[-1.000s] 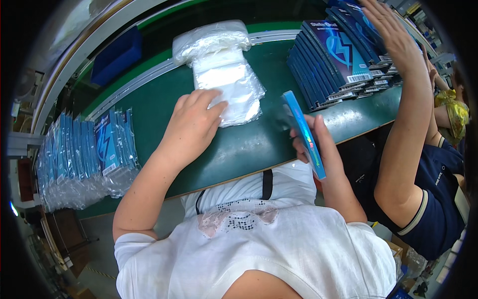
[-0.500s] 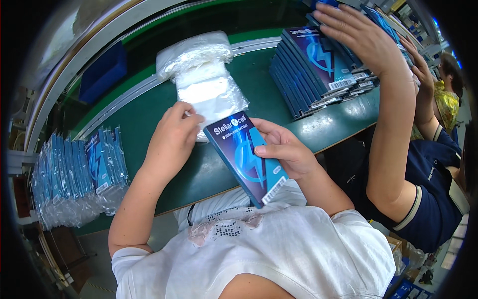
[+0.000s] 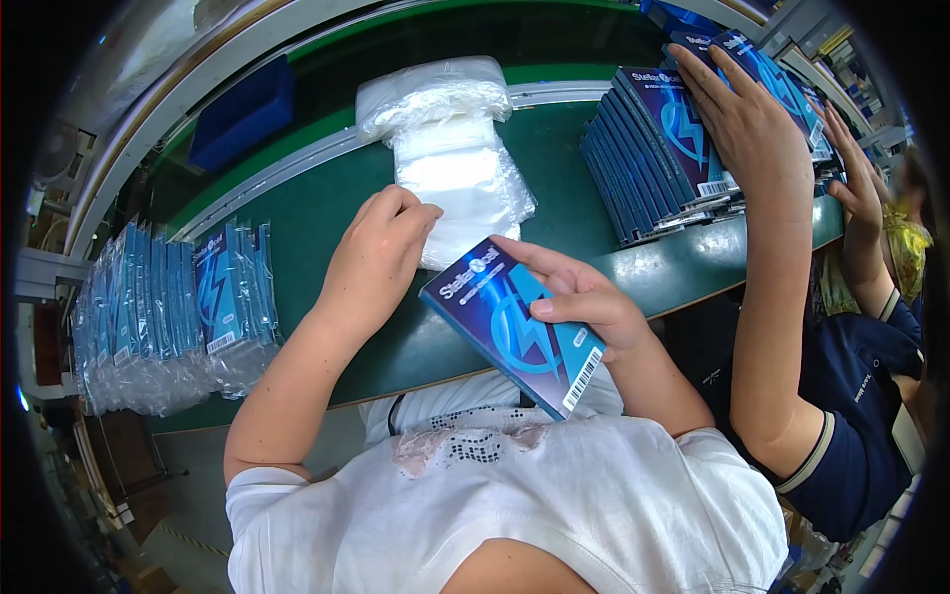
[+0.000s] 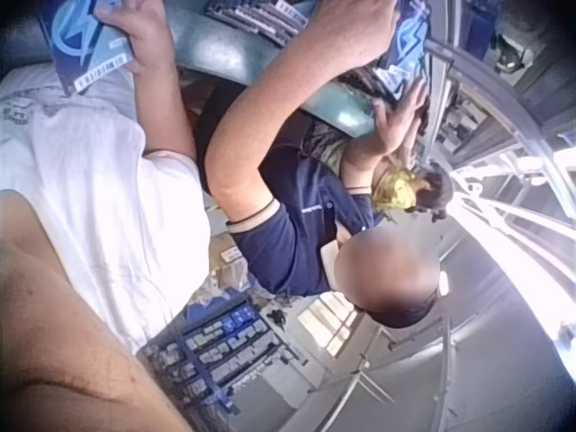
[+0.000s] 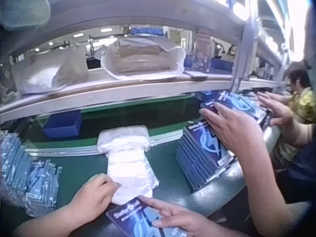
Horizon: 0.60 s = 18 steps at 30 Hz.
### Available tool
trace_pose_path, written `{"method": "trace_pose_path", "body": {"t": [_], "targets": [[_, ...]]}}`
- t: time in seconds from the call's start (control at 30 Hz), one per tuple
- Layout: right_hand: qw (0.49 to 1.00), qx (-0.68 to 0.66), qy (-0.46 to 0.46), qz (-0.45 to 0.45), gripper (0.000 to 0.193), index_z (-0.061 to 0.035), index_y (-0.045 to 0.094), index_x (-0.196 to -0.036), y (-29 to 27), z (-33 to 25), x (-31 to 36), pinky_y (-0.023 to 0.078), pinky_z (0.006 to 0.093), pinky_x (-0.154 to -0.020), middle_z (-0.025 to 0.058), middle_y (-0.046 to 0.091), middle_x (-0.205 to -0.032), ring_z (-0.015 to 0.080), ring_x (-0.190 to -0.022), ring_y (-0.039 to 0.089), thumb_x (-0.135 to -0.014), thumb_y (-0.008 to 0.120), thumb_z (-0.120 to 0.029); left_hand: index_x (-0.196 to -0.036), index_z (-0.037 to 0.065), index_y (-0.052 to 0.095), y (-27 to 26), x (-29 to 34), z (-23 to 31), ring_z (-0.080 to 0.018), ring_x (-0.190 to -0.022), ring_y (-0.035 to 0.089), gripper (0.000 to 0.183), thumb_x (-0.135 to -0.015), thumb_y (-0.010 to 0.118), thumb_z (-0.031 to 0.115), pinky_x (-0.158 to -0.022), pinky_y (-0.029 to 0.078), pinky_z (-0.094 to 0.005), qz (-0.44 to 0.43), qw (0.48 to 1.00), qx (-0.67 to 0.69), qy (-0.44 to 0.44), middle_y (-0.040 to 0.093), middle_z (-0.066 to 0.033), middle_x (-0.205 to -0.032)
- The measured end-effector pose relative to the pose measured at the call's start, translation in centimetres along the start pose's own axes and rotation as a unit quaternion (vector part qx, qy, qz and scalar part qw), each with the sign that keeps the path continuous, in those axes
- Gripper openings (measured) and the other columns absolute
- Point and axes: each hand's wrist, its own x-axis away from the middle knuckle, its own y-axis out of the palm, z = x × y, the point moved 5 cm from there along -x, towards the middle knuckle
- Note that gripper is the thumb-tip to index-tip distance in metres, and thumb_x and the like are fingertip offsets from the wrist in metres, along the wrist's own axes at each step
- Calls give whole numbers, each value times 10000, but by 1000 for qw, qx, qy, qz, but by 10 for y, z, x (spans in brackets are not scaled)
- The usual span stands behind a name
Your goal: The person repeatedly picks up small blue boxes from a stack, places each box into a clear plastic bag, and sets the packaged unit aside on the table. The process is repeated continuously with multiple identical boxes.
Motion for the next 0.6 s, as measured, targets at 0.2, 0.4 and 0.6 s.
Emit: {"method": "trace_pose_path", "body": {"t": [0.2, 0.4, 0.6], "targets": [[997, -57, 46, -32, 711, 81, 231, -1409, 7, 5, -18, 544, 294, -823, 213, 555, -1198, 212, -950, 662, -814, 606, -19, -994, -6, 623, -3, 1, -5, -241, -813, 570, 171, -826, 594, -23, -708, 472, -303, -16, 995, 99, -15, 529, -116, -892], [996, -73, 46, -36, 699, 85, 229, -1404, 9, 7, -27, 552, 304, -814, 212, 565, -1183, 215, -933, 671, -815, 591, -13, -981, 4, 630, -7, 0, -5, -238, -822, 566, 188, -804, 604, -53, -728, 469, -292, -21, 994, 106, -24, 526, -101, -884], [997, -73, 16, -37, 656, 94, 265, -1382, 3, 2, -43, 553, 292, -808, 206, 579, -1169, 206, -926, 672, -822, 590, -9, -914, -11, 634, -12, -7, -13, -184, -845, 575, 152, -768, 636, -53, -735, 477, -264, -6, 985, 162, -52, 536, -82, -899]]}}
